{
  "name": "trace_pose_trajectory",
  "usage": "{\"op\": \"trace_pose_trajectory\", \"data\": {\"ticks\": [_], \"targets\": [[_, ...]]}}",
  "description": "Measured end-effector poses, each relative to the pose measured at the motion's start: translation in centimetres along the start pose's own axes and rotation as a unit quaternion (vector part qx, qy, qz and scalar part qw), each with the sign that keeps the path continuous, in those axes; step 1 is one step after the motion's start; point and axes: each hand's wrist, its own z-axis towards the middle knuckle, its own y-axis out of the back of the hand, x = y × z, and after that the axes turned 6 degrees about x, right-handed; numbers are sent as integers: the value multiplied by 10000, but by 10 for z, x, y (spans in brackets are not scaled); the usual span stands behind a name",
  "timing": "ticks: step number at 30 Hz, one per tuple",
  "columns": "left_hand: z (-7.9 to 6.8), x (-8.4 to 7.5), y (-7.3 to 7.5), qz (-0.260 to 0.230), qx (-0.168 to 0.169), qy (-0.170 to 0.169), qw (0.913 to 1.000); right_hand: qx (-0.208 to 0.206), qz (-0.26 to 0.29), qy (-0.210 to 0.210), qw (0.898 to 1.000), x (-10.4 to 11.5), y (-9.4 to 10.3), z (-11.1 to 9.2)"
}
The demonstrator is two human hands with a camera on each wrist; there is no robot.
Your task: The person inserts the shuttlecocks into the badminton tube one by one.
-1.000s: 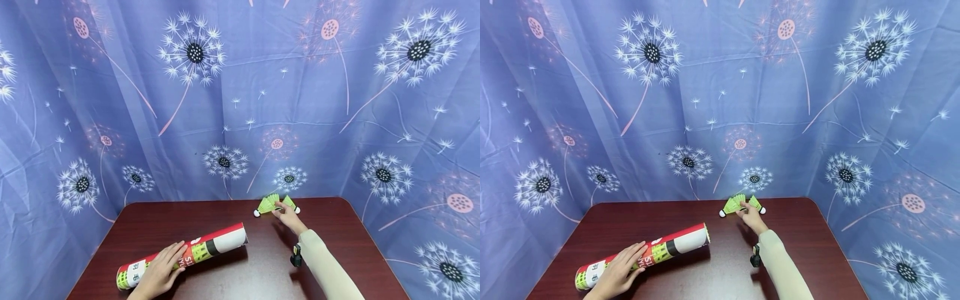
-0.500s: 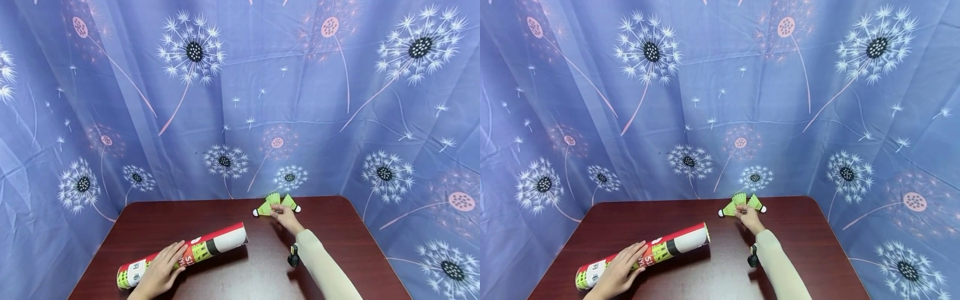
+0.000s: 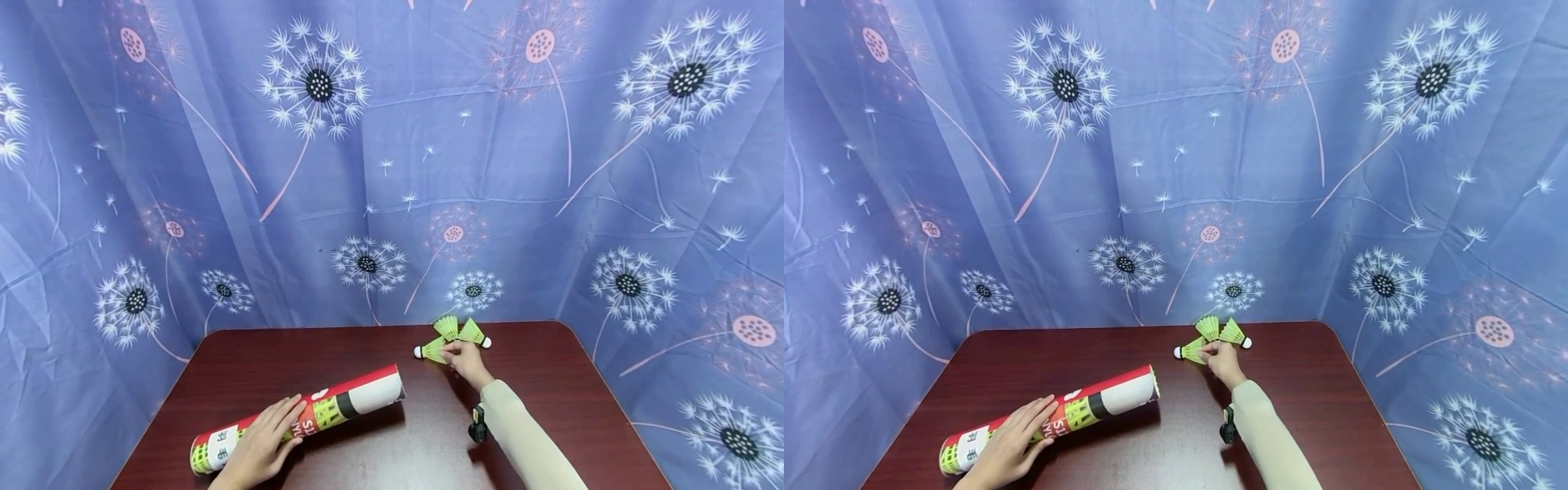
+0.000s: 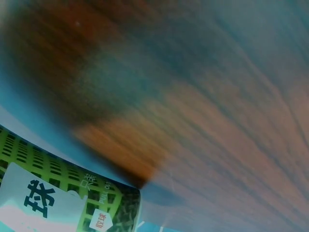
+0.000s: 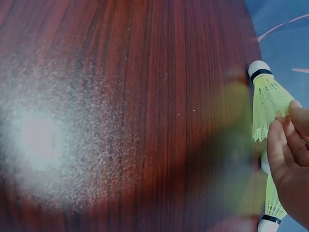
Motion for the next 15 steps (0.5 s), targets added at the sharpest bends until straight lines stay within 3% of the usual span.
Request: {"op": "trace_pose_trajectory", "data": {"ticks": [15], "targets": [[2, 0, 1, -45, 14, -38, 10000, 226, 710, 198, 9970, 7, 17, -7]]}}
